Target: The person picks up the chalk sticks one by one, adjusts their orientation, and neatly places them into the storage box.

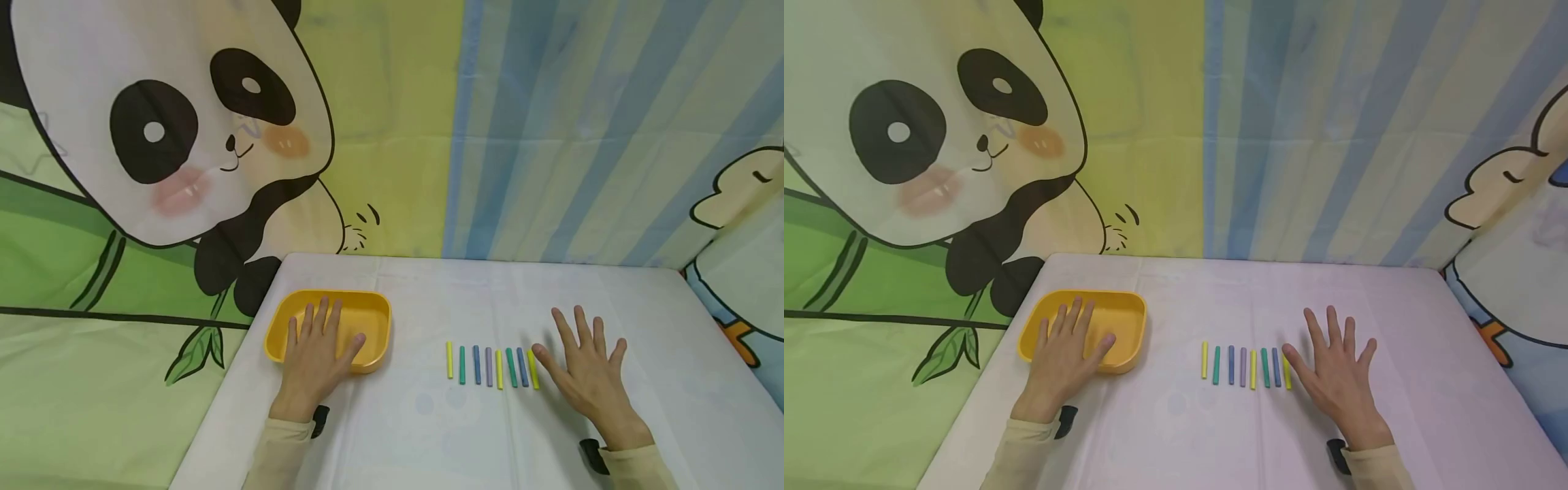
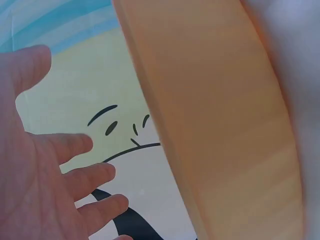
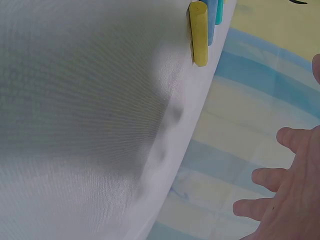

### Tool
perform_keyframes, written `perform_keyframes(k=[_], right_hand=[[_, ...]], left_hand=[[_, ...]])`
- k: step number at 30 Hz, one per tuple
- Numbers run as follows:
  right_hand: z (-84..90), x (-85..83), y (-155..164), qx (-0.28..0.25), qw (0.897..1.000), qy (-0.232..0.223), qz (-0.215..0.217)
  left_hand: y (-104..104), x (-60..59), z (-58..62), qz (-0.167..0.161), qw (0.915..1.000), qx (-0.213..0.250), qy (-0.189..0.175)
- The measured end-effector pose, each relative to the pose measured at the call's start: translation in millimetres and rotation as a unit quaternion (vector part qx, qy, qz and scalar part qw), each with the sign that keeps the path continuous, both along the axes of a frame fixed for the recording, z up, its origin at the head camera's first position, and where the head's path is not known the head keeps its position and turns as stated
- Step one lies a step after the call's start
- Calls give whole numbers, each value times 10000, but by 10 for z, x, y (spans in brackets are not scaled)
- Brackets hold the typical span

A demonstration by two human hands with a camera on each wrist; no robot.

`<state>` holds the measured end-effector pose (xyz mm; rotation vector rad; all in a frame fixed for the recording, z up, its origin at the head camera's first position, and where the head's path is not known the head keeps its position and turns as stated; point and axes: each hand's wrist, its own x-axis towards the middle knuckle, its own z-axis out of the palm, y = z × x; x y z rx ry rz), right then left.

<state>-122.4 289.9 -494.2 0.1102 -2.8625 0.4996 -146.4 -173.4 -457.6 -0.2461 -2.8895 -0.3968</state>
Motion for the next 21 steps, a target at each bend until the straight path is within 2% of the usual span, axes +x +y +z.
perform_keyframes(k=[7, 14, 21], right_hand=[[-9, 5, 7, -17, 10000, -75, -35], [-26, 7, 10, -63, 9999, -88, -29], [-53, 17, 21, -117, 9999, -78, 26]], left_hand=[[-107, -86, 58, -7, 9999, 163, 18], [-345, -210, 80, 60, 9996, 260, 133], [-626, -299, 51, 293, 9985, 440, -116]])
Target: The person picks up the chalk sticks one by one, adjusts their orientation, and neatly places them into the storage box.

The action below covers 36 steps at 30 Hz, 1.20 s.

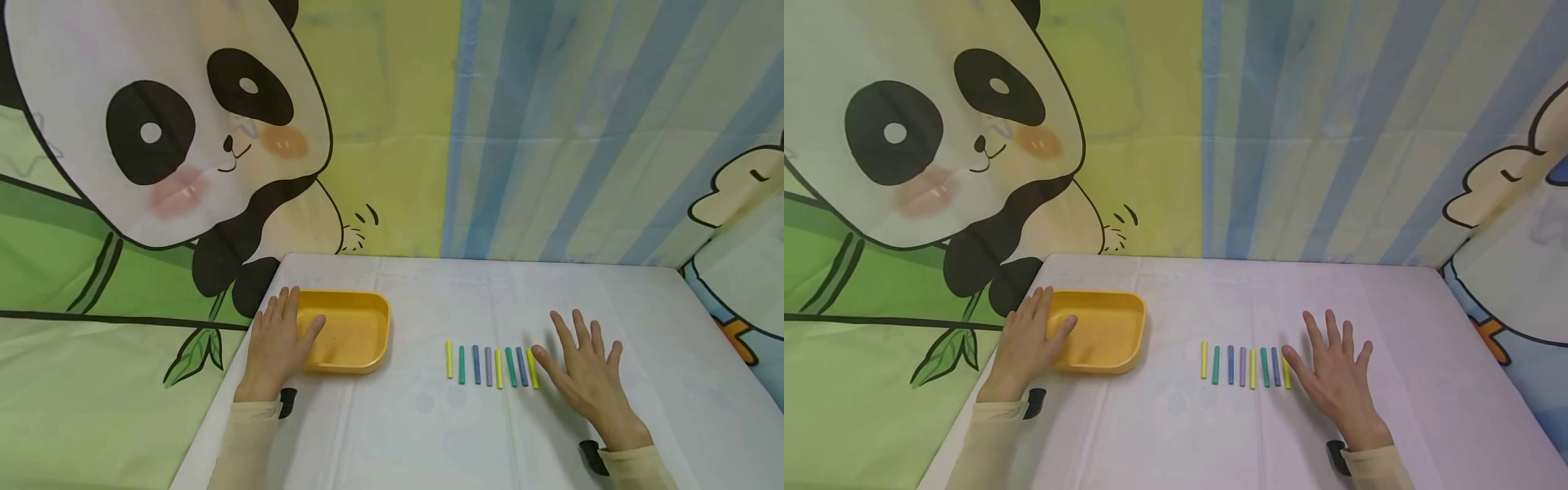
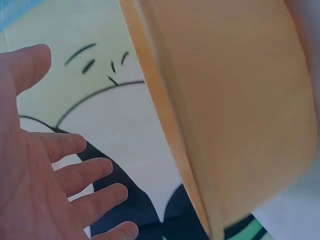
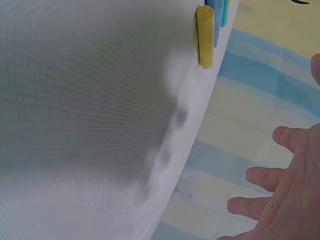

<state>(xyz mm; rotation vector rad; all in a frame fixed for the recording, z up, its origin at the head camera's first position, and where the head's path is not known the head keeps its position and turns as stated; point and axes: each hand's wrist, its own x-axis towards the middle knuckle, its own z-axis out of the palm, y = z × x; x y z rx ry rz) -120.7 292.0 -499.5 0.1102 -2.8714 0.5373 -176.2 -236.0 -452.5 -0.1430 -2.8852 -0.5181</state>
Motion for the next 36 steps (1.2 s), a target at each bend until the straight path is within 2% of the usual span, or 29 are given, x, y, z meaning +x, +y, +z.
perform_keyframes(k=[4, 10, 18, 23, 26, 31, 36], right_hand=[[-2, 5, -1, -2, 10000, 9, 8], [8, 24, 8, -21, 10000, -32, 24], [45, 10, 40, -67, 9999, -65, 90], [62, 12, 48, -114, 9998, 49, 145], [84, 23, 48, -320, 9992, 83, 233], [130, 42, 52, -664, 9972, -266, 222], [181, 45, 54, -635, 9944, -833, 155]], left_hand=[[-142, -31, -19, 58, 9999, 141, -51], [-301, -59, -121, 110, 9991, 341, -245], [-387, -53, -231, 71, 9974, 519, -505], [-406, -41, -257, 101, 9953, 656, -710], [-421, -24, -264, 138, 9932, 762, -874], [-448, 23, -280, 155, 9915, 851, -968], [-469, 86, -299, 137, 9896, 968, -1053]])
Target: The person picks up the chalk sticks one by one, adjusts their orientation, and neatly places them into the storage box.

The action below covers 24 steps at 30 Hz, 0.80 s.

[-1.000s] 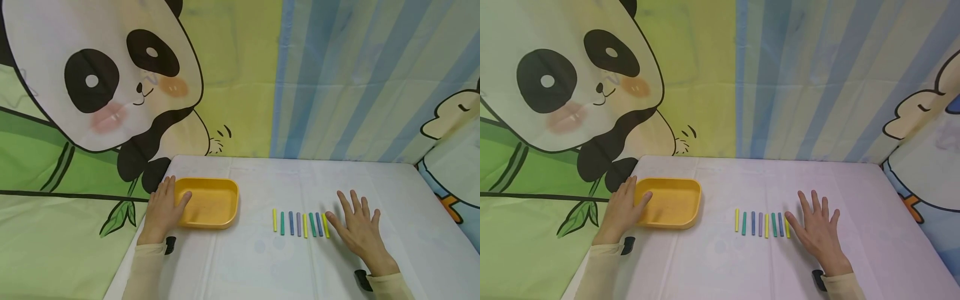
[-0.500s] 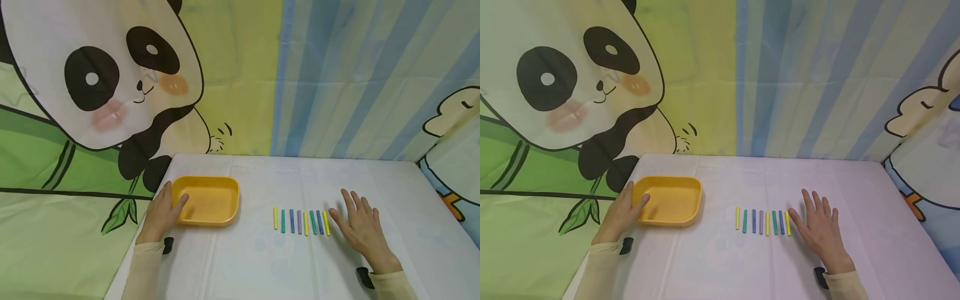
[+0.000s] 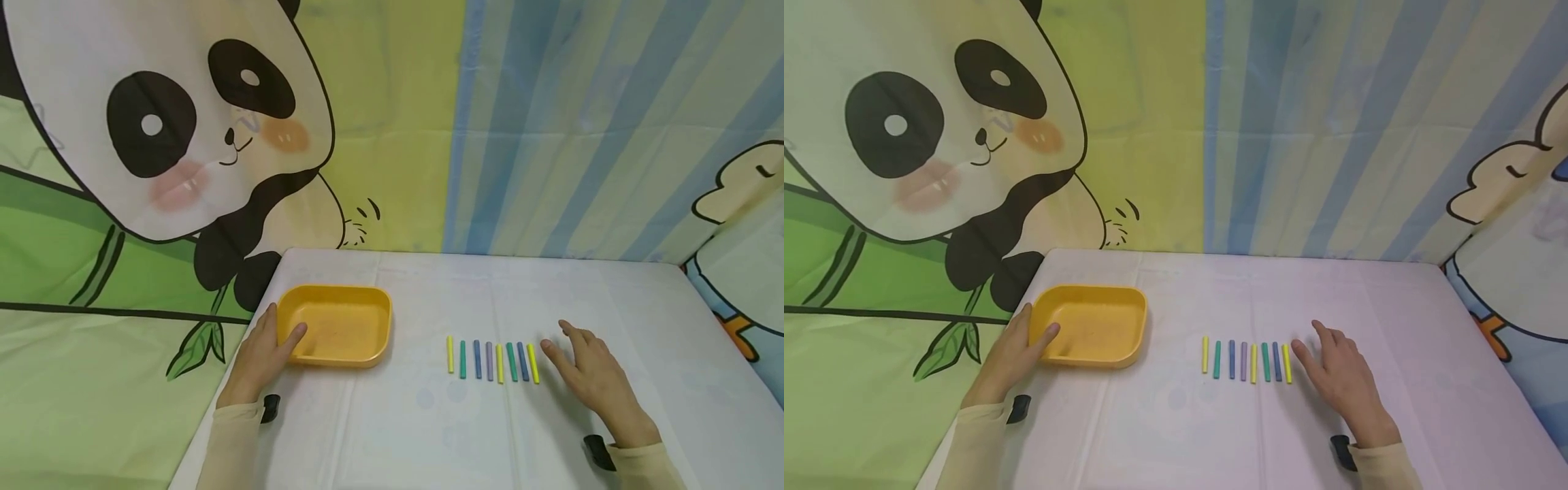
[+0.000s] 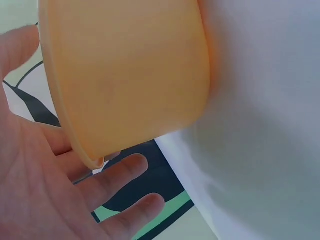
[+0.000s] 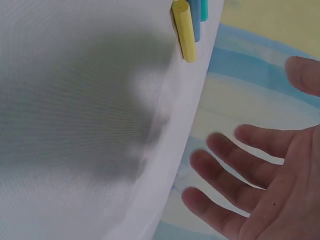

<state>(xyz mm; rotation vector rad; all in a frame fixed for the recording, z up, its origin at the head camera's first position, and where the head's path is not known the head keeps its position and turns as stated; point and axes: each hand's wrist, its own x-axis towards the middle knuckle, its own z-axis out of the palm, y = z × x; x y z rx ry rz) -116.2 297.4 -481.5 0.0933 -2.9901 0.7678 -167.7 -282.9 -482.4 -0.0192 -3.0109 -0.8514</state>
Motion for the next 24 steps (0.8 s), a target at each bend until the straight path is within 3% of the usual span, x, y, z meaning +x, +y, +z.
perform_keyframes(k=[5, 12, 24], right_hand=[[14, -30, -9, -61, 9992, -392, -36], [13, -69, -1, -245, 9976, -604, -214], [-8, -97, -12, -472, 9933, -992, -350]], left_hand=[[-18, 42, -16, 57, 9997, 171, -193], [-40, 73, -22, 141, 9983, 370, -433], [-50, 126, -44, 155, 9967, 663, -436]])
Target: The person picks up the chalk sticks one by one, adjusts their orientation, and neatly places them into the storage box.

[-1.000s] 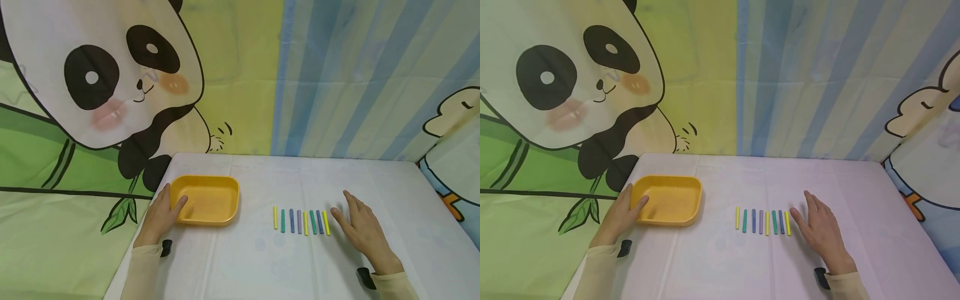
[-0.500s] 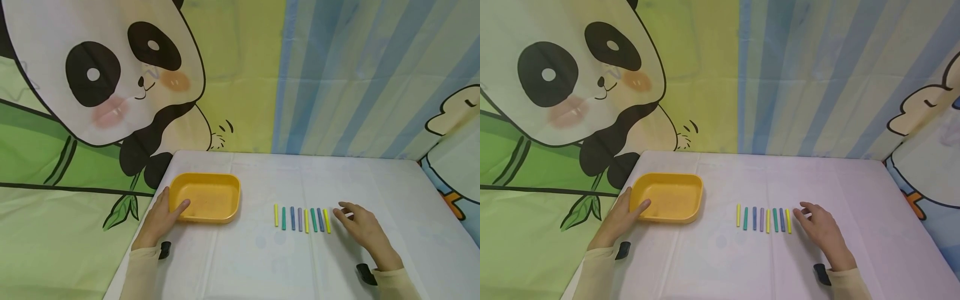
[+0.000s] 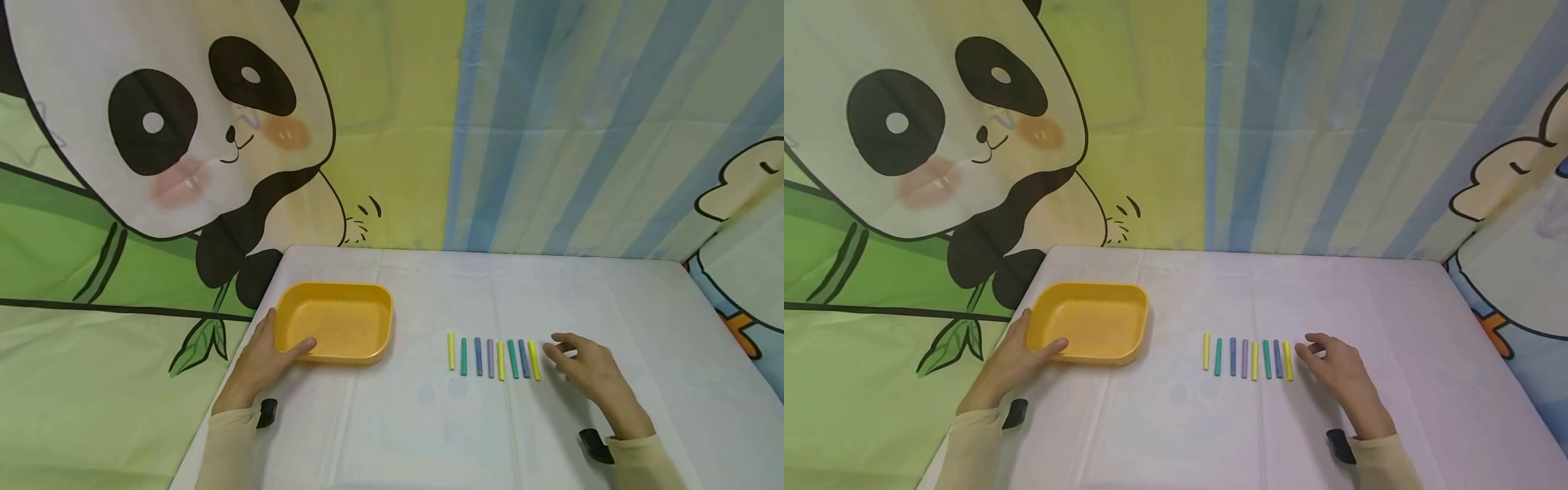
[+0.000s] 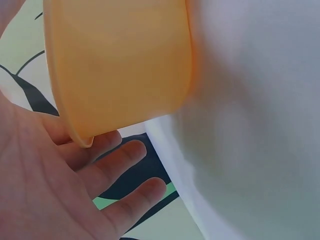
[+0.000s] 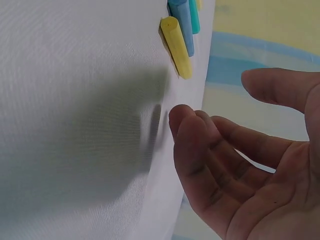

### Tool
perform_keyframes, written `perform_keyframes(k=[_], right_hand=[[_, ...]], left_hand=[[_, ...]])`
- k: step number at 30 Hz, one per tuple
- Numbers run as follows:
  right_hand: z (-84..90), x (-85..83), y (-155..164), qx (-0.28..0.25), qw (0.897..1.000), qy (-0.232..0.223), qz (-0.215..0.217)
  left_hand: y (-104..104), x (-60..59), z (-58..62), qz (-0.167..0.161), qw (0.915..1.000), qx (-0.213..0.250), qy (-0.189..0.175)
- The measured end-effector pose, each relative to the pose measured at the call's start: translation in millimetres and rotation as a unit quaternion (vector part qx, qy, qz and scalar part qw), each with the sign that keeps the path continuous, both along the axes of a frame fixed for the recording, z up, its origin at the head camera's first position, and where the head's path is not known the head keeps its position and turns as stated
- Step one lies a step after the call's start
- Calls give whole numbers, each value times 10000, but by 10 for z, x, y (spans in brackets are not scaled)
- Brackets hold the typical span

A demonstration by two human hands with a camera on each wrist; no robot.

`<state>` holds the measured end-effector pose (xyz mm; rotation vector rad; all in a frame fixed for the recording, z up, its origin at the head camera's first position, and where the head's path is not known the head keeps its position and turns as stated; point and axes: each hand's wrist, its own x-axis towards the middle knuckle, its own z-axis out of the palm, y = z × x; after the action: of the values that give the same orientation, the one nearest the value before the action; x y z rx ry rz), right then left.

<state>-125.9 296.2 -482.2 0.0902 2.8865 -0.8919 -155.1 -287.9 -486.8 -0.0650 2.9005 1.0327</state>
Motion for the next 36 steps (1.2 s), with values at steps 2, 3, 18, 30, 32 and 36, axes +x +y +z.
perform_keyframes(k=[2, 3, 18, 30, 32, 36], right_hand=[[-8, -6, -7, -50, 10000, -55, 15], [-14, -10, -9, -71, 9999, -76, 32], [-90, -53, -130, -82, 9997, -244, 38], [-126, -89, -171, 84, 9993, -331, -115], [-127, -91, -176, 87, 9993, -325, -132], [-126, -91, -188, 74, 9995, -268, -131]], left_hand=[[-2, -8, -17, -22, 10000, -8, 15], [-3, -11, -24, -21, 10000, -21, 17], [-36, 55, -74, -134, 9995, -40, 297], [-47, 67, -106, -187, 9993, -41, 324], [-49, 70, -109, -185, 9993, -43, 328], [-52, 72, -111, -210, 9990, -45, 400]])
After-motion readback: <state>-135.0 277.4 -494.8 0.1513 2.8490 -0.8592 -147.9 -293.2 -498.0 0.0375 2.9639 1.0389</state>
